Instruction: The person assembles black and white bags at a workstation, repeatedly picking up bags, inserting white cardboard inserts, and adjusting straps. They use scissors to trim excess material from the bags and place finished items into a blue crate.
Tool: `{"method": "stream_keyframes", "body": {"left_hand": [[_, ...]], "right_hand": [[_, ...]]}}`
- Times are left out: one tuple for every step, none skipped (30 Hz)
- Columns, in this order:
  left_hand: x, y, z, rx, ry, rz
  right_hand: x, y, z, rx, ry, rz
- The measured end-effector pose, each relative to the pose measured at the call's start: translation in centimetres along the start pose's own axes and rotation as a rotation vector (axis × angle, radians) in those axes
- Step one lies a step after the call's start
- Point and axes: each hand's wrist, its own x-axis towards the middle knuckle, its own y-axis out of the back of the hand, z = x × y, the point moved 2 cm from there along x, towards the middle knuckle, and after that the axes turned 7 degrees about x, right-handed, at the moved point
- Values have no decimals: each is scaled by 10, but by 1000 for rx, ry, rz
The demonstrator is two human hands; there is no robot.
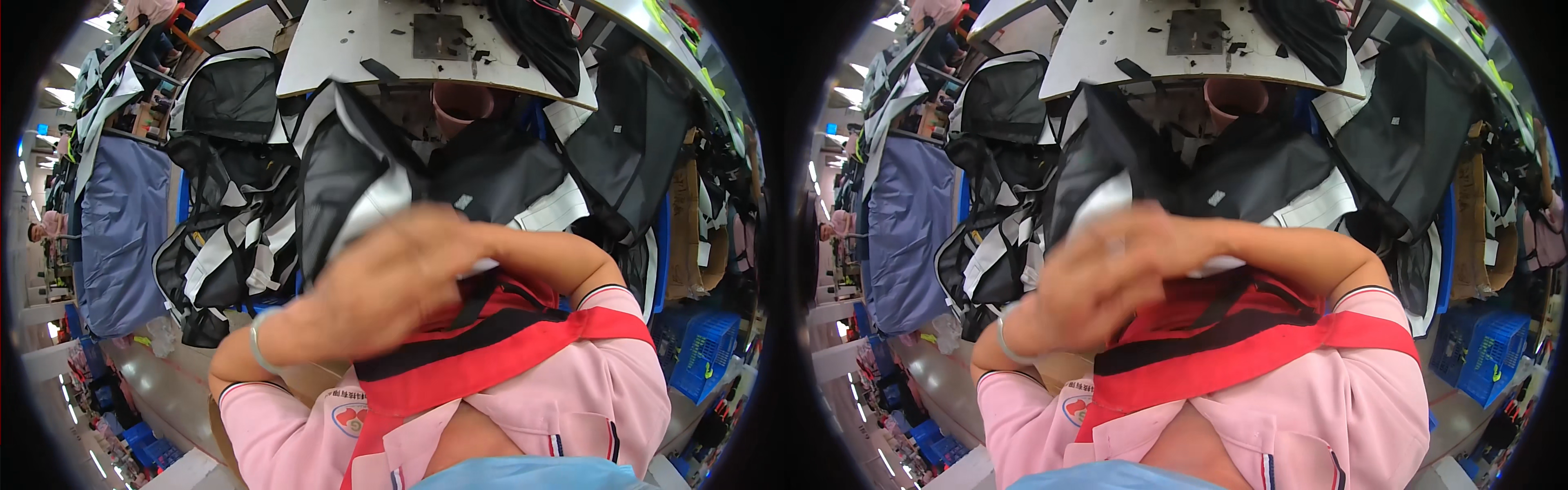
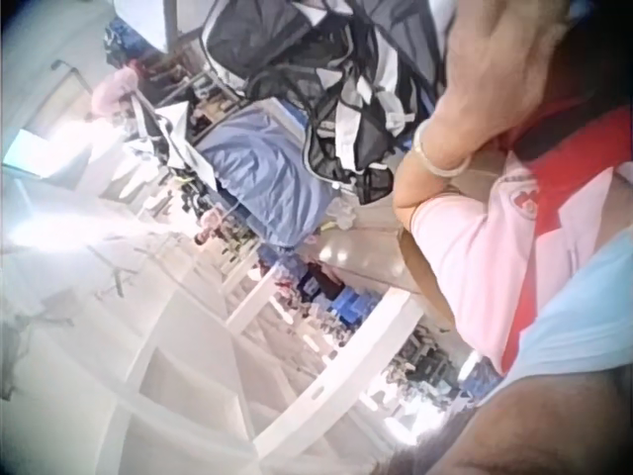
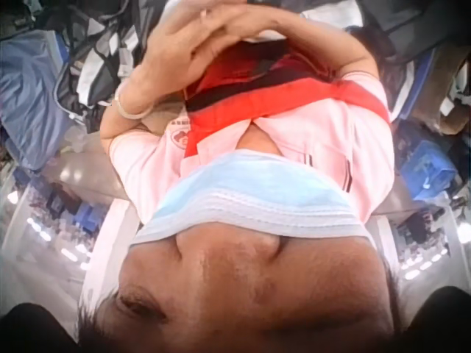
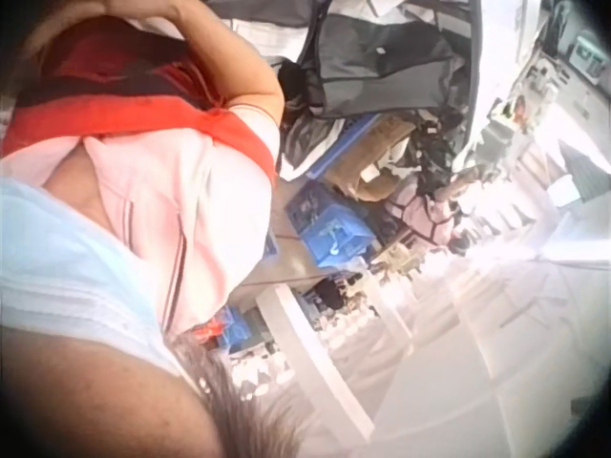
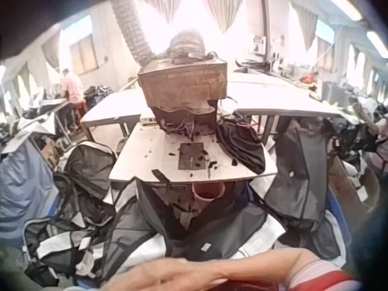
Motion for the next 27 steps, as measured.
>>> {"method": "stream_keyframes", "body": {"left_hand": [[-2, 0, -30, 326, -46, 71], [16, 10, -40, 350, 10, 120], [24, 15, -48, 349, 99, 96], [30, 19, -56, 291, 128, 57], [38, 21, -61, 356, 108, 38], [45, 22, -65, 422, 88, 25], [53, 19, -67, 482, 20, 47], [62, 14, -68, 540, -49, 72], [69, 10, -71, 599, -113, 99], [76, 11, -79, 492, -42, 103], [83, 14, -91, 383, 29, 105], [91, 15, -100, 280, 105, 100], [101, 19, -111, 175, 220, 167], [105, 18, -122, 154, 253, 171], [105, 17, -136, 142, 291, 179], [110, 14, -146, 115, 315, 179], [114, 13, -153, 104, 353, 140], [119, 12, -159, 91, 363, 111], [122, 12, -167, 80, 377, 82], [127, 11, -172, 70, 392, 52], [133, 10, -177, 63, 390, 24], [140, 10, -180, 58, 388, 1], [146, 9, -183, 53, 386, -21], [151, 7, -188, 57, 388, -20], [155, 4, -194, 62, 389, -19], [158, 2, -198, 66, 390, -17], [164, 2, -198, 58, 416, -43]], "right_hand": [[4, 13, -3, 138, -364, 29], [6, 25, -10, 283, -732, 73], [13, 39, -14, 284, -665, 121], [20, 51, -16, 280, -593, 161], [21, 60, -19, 317, -628, 228], [23, 67, -18, 271, -620, 250], [25, 72, -18, 240, -581, 291], [25, 77, -19, 207, -542, 333], [27, 82, -25, 131, -565, 358], [30, 86, -36, 55, -588, 384], [33, 92, -44, -22, -611, 409], [32, 97, -48, -213, -649, 384], [33, 104, -50, -402, -683, 352], [34, 111, -53, -591, -714, 317], [36, 120, -58, -499, -678, 445], [32, 136, -58, -439, -571, 578], [33, 150, -61, -407, -494, 603], [34, 163, -64, -372, -418, 633], [36, 173, -58, -329, -450, 619], [38, 181, -51, -326, -438, 612], [41, 187, -42, -323, -427, 603], [44, 194, -33, -321, -415, 588], [46, 201, -23, -182, -368, 597], [48, 206, -22, -189, -370, 632], [49, 211, -23, -196, -373, 667], [50, 214, -23, -203, -375, 701], [48, 216, -20, -214, -363, 758]]}}
